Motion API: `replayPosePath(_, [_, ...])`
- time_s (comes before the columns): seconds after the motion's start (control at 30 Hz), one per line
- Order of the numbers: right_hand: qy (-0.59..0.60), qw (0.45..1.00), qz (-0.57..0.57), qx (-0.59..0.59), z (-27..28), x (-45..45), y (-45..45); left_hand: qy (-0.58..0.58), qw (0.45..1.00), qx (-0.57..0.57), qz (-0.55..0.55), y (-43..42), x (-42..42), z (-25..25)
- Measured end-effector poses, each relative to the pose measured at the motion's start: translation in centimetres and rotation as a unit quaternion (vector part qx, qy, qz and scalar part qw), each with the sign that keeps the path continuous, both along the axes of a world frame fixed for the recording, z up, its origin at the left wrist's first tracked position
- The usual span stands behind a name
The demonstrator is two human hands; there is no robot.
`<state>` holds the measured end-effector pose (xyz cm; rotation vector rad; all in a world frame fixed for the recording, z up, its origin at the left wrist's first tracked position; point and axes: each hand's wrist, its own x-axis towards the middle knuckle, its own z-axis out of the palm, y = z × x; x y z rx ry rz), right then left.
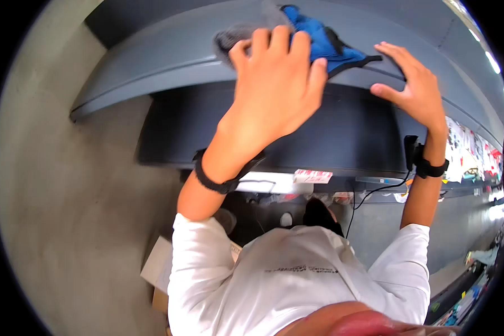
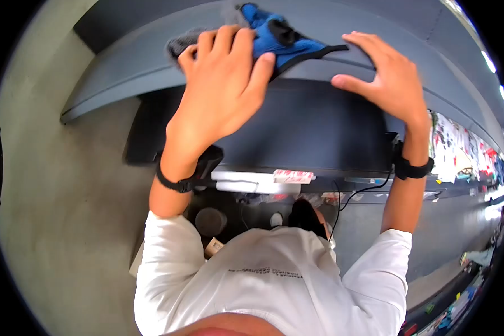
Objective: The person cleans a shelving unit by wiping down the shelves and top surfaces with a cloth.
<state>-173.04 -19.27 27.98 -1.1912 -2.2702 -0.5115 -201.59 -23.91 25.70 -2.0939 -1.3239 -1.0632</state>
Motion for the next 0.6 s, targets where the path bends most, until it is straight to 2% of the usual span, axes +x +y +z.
replayPosePath(0.1, [0.012, 1.0, 0.014, -0.01, 0.0, 0.1, -0.1, 0.017, 0.998, 0.065, 0.006, 0.6, -3.6, -0.2])
replayPosePath(0.17, [0.016, 0.999, 0.02, -0.021, 0.1, 0.4, -0.3, -0.007, 0.999, -0.032, 0.034, -0.3, -7.7, 1.5])
replayPosePath(0.23, [0.022, 0.999, 0.042, -0.022, 0.3, 0.3, -0.1, -0.019, 0.988, -0.112, 0.107, -0.4, -13.3, 2.2])
replayPosePath(0.3, [0.006, 0.999, 0.049, -0.017, 0.2, 0.4, -0.1, -0.092, 0.984, -0.137, 0.074, -0.9, -19.5, 2.0])
replayPosePath(0.37, [0.012, 0.998, 0.055, -0.009, 0.4, 0.2, -0.3, -0.113, 0.981, -0.12, 0.097, -1.4, -24.8, 1.4])
replayPosePath(0.47, [-0.003, 0.997, 0.073, -0.015, 0.2, 0.3, -0.5, -0.221, 0.947, -0.147, 0.183, -0.8, -32.0, 0.8])
replayPosePath(0.5, [-0.015, 0.998, 0.061, -0.002, 0.2, 0.2, -0.6, -0.218, 0.947, -0.147, 0.185, -0.4, -31.7, 1.3])
replayPosePath(0.57, [-0.027, 0.998, 0.047, 0.011, -0.1, -0.6, -0.6, -0.041, 0.911, -0.215, 0.348, 0.2, -30.7, 2.1])
replayPosePath(0.6, [-0.034, 0.997, 0.053, 0.042, -0.5, -1.2, -0.5, -0.029, 0.901, -0.262, 0.346, 0.1, -27.9, 3.1])
